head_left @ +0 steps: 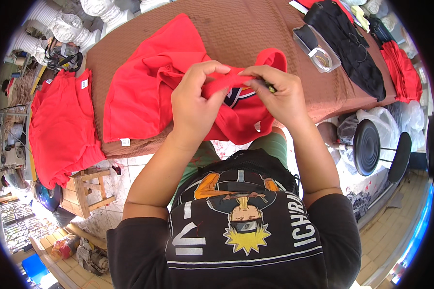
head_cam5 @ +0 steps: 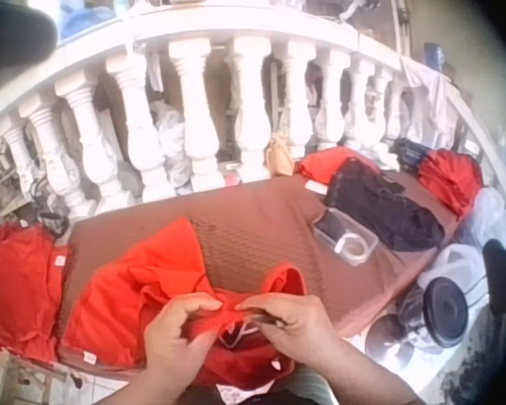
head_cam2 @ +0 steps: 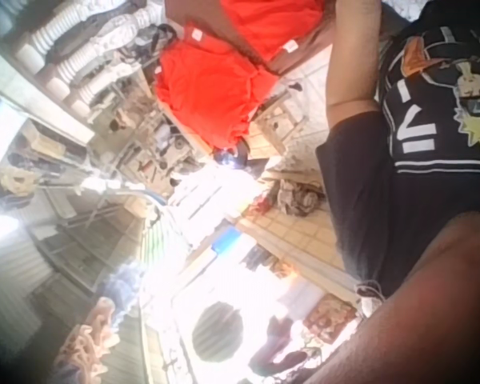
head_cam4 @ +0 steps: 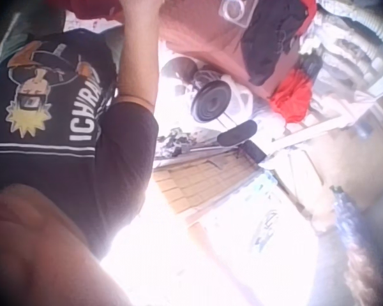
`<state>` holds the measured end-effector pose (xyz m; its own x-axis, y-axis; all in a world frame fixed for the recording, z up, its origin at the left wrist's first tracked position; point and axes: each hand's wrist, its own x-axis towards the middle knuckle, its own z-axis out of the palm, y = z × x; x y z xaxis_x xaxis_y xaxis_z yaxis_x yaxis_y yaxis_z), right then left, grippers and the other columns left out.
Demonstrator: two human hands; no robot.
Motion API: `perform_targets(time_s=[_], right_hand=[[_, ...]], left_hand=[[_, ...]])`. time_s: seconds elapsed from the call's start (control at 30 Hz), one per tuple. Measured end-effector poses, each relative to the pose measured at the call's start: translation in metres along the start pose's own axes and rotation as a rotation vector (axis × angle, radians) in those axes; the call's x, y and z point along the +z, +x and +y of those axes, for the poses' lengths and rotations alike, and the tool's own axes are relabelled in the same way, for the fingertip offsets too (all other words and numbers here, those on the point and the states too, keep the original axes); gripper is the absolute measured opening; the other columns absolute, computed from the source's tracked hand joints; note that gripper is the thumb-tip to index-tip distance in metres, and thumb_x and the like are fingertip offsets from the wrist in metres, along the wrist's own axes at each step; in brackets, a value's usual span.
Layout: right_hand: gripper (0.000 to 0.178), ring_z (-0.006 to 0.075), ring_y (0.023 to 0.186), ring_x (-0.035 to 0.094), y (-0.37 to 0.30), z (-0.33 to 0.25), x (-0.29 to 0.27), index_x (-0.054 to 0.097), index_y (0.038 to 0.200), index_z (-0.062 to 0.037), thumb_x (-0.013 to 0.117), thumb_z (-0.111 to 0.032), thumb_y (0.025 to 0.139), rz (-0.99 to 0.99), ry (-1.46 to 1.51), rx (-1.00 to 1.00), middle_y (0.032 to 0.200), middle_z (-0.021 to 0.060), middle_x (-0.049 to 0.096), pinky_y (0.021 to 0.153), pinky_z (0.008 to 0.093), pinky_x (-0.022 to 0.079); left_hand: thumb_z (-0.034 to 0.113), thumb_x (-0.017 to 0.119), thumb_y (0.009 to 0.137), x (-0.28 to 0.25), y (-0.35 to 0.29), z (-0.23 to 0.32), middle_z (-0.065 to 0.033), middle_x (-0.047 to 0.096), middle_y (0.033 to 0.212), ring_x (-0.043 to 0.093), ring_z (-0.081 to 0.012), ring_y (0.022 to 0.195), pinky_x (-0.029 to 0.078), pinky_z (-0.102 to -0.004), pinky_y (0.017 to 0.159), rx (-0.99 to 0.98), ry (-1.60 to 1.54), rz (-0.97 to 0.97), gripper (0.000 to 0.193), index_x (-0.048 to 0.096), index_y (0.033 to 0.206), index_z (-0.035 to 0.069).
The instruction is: The person trims loose threads from red shirts using small snips, handling each garment one at a time and clearing off trimmings.
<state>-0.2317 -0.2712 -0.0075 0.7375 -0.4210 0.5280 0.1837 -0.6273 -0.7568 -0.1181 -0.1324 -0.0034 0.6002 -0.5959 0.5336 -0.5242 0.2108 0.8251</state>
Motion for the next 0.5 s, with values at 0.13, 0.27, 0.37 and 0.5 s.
perform_targets(time_s=[0.13, 0.27, 0.37, 0.5], right_hand=[[0.018, 0.0105, 0.075, 0.063, 0.003, 0.0, -0.002, 0.067, 0.1, -0.0037, 0.067, -0.003, 0.082, 0.015, 0.154, 0.188, 0.089, 0.007, 0.069, 0.068, 0.0247, 0.05], [0.018, 0.0099, 0.071, 0.059, 0.003, -0.004, 0.002, 0.067, 0.1, -0.0038, 0.068, -0.003, 0.082, 0.105, 0.102, 0.222, 0.083, 0.0046, 0.067, 0.067, 0.0245, 0.049], [0.021, 0.0116, 0.068, 0.057, 0.002, -0.01, 0.002, 0.067, 0.1, -0.0042, 0.07, -0.003, 0.079, 0.185, 0.109, 0.03, 0.08, 0.0045, 0.065, 0.066, 0.025, 0.048], [0.021, 0.0195, 0.077, 0.065, 0.001, -0.026, 0.006, 0.066, 0.096, -0.0022, 0.071, -0.002, 0.076, 0.095, -0.028, -0.1, 0.086, 0.0085, 0.067, 0.069, 0.028, 0.051]], left_hand=[[0.009, 0.063, 0.089, -0.008, 0.002, 0.011, -0.0024, 0.068, 0.095, 0.06, -0.0062, 0.083, 0.05, -0.0212, 0.073, -0.557, -0.445, -0.226, 0.018, 0.065, 0.104, -0.001], [0.014, 0.061, 0.091, -0.009, 0.0, 0.012, -0.0041, 0.067, 0.091, 0.06, -0.0052, 0.08, 0.05, -0.02, 0.071, -0.595, -0.502, -0.177, 0.022, 0.064, 0.105, -0.003], [0.014, 0.061, 0.091, -0.007, 0.0, 0.008, -0.004, 0.067, 0.089, 0.06, -0.0047, 0.078, 0.049, -0.0193, 0.07, -0.577, -0.527, -0.163, 0.022, 0.063, 0.105, -0.003], [0.013, 0.062, 0.091, -0.006, -0.002, 0.004, -0.0041, 0.067, 0.088, 0.06, -0.0045, 0.078, 0.049, -0.0191, 0.069, -0.505, -0.473, -0.161, 0.021, 0.062, 0.104, -0.003]])
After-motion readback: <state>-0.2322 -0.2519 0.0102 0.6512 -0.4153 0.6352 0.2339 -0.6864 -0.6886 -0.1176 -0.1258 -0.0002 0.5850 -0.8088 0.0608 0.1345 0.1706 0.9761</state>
